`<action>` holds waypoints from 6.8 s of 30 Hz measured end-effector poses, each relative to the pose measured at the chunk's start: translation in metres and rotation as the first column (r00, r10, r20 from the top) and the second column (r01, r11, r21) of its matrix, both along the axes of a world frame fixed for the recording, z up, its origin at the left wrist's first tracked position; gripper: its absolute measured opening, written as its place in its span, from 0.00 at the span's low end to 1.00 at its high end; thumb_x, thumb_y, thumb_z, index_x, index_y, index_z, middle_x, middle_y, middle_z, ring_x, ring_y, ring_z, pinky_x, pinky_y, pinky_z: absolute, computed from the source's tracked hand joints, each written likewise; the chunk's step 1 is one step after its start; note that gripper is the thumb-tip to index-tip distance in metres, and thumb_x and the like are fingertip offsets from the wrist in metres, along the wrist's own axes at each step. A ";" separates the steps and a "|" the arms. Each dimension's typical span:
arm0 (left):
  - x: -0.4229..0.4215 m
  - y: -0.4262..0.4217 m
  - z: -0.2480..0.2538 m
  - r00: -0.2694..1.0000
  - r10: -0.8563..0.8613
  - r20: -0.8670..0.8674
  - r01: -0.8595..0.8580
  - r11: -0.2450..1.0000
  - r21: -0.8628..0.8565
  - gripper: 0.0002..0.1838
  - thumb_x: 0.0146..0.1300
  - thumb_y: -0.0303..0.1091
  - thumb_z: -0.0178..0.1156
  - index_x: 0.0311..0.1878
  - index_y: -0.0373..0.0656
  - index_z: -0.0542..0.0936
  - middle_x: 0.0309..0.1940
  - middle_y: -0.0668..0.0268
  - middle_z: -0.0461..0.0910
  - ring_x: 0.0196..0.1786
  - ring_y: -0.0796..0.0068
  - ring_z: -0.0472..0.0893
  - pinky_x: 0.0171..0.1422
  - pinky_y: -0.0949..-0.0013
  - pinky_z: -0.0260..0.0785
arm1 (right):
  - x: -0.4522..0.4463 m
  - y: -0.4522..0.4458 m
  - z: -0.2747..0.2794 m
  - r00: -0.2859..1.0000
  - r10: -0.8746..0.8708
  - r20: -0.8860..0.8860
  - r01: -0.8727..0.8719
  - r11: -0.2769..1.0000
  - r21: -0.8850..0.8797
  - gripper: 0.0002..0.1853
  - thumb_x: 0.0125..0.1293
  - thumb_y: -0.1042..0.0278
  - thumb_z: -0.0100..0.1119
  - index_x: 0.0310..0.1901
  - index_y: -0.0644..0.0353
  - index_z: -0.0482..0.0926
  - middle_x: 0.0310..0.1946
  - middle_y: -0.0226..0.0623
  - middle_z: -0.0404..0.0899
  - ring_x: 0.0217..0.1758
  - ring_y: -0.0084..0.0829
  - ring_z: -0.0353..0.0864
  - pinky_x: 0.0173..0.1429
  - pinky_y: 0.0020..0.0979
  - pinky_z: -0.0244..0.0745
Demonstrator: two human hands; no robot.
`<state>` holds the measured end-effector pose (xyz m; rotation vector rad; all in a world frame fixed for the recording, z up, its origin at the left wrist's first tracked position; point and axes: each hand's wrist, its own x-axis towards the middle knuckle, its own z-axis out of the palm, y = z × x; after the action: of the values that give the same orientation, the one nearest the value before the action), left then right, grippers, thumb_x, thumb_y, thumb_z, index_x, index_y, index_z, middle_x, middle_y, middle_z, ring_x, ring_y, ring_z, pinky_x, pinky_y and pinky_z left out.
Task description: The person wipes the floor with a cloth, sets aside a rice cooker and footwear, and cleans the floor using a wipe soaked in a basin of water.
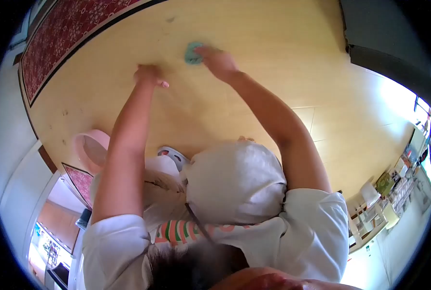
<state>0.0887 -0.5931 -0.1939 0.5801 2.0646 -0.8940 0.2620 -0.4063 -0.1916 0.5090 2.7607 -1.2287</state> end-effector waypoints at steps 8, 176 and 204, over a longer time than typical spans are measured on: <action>-0.003 -0.021 -0.003 0.912 0.380 0.156 -0.411 0.836 0.365 0.38 0.57 0.49 0.55 0.66 0.37 0.57 0.56 0.45 0.70 0.41 0.55 0.81 0.41 0.65 0.78 | 0.216 0.232 -0.038 0.529 -0.800 -0.282 0.819 0.569 -0.077 0.18 0.67 0.64 0.46 0.51 0.66 0.78 0.43 0.38 0.83 0.43 0.29 0.81 0.47 0.30 0.75; 0.090 -0.172 0.117 0.254 0.194 0.947 -0.816 -0.483 0.318 0.14 0.59 0.32 0.64 0.49 0.43 0.78 0.42 0.71 0.75 0.43 0.82 0.73 0.44 0.76 0.67 | -0.013 -0.154 0.085 0.918 -0.140 0.371 0.384 0.549 -0.742 0.19 0.65 0.64 0.55 0.56 0.59 0.72 0.39 0.34 0.77 0.42 0.27 0.76 0.47 0.30 0.73; 0.142 -0.269 0.077 0.044 0.598 0.800 -0.556 -0.651 0.517 0.18 0.68 0.43 0.53 0.31 0.38 0.76 0.22 0.75 0.71 0.25 0.87 0.67 0.28 0.76 0.60 | 0.026 -0.213 0.087 0.867 0.029 0.498 0.258 0.829 -0.497 0.11 0.62 0.72 0.54 0.45 0.65 0.78 0.27 0.25 0.73 0.33 0.17 0.69 0.39 0.21 0.66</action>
<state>0.2303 -0.8625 -0.1168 -0.6493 1.9333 1.6365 0.2881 -0.6190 -0.1045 0.7989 1.8630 -1.5736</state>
